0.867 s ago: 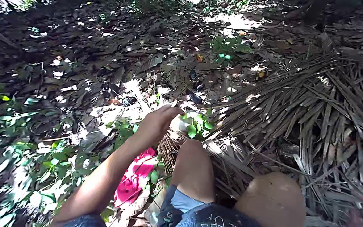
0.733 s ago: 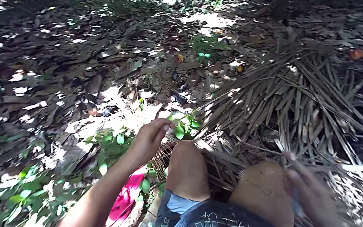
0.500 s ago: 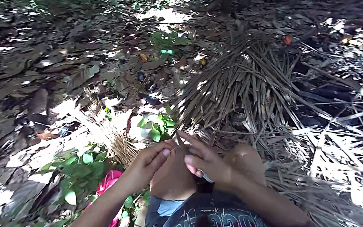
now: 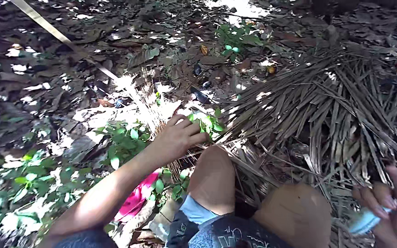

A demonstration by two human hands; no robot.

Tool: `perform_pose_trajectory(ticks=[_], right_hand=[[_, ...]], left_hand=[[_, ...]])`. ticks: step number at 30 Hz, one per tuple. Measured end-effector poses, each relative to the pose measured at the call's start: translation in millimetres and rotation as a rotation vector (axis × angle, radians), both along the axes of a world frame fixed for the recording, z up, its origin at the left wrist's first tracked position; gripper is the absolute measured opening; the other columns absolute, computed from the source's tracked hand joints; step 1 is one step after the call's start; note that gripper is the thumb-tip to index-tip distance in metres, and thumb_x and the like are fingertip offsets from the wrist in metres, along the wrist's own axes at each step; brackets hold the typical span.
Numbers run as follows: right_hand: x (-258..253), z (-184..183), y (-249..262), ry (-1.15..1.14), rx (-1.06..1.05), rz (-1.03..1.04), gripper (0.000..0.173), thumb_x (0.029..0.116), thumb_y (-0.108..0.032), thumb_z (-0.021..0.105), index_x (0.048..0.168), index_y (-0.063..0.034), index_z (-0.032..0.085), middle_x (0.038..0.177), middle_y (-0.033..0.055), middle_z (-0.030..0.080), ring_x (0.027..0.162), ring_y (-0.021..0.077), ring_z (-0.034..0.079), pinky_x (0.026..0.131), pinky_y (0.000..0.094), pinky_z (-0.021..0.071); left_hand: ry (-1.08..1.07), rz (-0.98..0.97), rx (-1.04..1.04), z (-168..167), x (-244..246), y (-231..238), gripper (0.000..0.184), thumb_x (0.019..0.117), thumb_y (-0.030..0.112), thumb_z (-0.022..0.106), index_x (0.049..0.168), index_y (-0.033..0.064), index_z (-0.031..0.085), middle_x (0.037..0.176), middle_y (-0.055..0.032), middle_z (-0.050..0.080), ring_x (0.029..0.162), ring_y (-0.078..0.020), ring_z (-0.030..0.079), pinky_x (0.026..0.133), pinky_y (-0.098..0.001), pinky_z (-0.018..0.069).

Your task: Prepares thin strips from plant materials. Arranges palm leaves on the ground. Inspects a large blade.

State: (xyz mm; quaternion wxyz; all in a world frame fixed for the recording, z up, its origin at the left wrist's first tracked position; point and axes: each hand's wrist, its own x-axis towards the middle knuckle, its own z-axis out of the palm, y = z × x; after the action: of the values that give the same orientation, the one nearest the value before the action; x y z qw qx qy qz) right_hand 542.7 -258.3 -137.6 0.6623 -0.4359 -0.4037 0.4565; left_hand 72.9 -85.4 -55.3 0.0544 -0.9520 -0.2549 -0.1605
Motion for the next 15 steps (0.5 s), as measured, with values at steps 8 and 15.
perform_pose_trajectory(ticks=[8,15], right_hand=[[-11.5,-36.3,-14.3,-0.002,-0.134,-0.123,0.031,0.1111,-0.031,0.033,0.135,-0.0233,0.051,0.066,-0.0184,0.059,0.050,-0.0032,0.053,0.052,0.0140,0.0474],[-9.2,-37.8,-10.4,0.038,-0.148,-0.192,0.036,0.1104,-0.034,0.033,0.139,-0.0201,0.049,0.062,-0.0172,0.058,0.046,-0.0004,0.051,0.047,0.0178,0.0477]], left_hand=[[0.245,0.362,-0.367,-148.7,-90.1,77.5,0.031,0.0916,-0.012,0.060,0.111,0.0060,0.075,0.122,-0.0161,0.070,0.130,-0.0392,0.057,0.116,-0.0694,0.0257],[0.287,0.700,-0.772,-259.9,-112.6,55.1,0.034,0.1050,0.014,0.050,0.133,0.0181,0.068,0.153,-0.0109,0.052,0.147,-0.0366,0.039,0.120,-0.0707,0.0108]])
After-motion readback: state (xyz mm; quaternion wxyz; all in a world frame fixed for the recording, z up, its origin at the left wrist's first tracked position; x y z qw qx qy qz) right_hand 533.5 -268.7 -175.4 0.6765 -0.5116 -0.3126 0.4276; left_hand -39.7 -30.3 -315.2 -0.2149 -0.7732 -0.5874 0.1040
